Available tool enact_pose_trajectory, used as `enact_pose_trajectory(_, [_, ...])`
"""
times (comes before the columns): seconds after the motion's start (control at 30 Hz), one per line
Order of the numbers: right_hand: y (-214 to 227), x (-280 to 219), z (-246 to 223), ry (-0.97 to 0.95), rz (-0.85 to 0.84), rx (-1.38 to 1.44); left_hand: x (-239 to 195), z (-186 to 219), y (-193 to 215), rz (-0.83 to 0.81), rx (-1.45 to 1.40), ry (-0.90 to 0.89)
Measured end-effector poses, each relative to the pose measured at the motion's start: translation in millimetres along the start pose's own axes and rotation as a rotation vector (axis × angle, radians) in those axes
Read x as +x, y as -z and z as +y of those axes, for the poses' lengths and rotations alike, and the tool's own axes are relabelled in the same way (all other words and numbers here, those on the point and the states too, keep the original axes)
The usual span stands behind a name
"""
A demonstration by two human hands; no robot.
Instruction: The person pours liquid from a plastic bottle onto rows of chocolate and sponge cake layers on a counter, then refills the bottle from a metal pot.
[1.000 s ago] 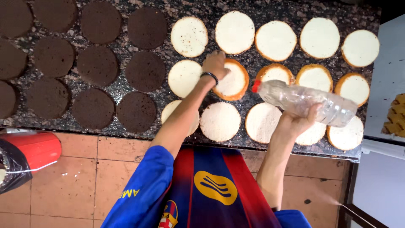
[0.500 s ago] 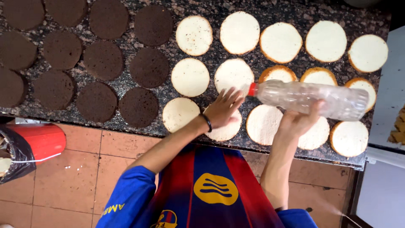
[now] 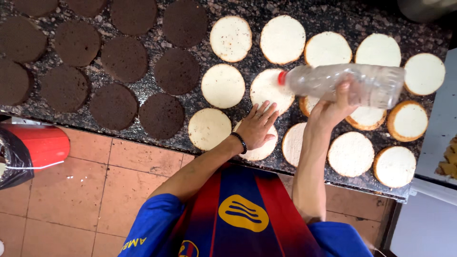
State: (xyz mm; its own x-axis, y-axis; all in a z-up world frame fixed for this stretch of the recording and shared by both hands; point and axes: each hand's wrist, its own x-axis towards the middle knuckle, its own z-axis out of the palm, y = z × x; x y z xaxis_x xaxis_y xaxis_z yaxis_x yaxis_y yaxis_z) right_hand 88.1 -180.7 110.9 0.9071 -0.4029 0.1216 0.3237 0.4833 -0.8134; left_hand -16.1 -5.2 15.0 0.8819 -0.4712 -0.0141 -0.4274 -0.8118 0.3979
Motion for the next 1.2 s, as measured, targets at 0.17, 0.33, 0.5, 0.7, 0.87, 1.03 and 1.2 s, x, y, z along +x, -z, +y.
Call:
enact_pose_trajectory(0.17, [-7, 3, 7, -0.014, -0.121, -0.019, 2, -5, -2, 0.039, 0.001, -0.009])
enact_pose_trajectory(0.33, [-12, -9, 1, 0.04, -0.072, -0.039, 0, -4, -9, 0.049, 0.01, -0.016])
enact_pose_trajectory(0.5, [3, -8, -15, 0.039, -0.098, -0.086, 28, -26, -8, 0.031, 0.016, 0.051])
enact_pose_trajectory(0.7, [29, 29, 1, 0.199, 0.017, -0.011, 93, -42, -3, 0.107, 0.084, 0.224])
enact_pose_trajectory(0.87, [63, -9, -16, 0.068, 0.004, -0.158, 81, 5, -3, -0.139, 0.131, 0.097])
enact_pose_trajectory(1.03, [58, -27, -27, 0.011, 0.157, -0.019, 16, 33, -9, -0.101, 0.069, -0.035])
enact_pose_trajectory(1.2, [25, -44, -31, 0.0, 0.01, -0.15, -4, 19, -13, -0.067, 0.031, -0.018])
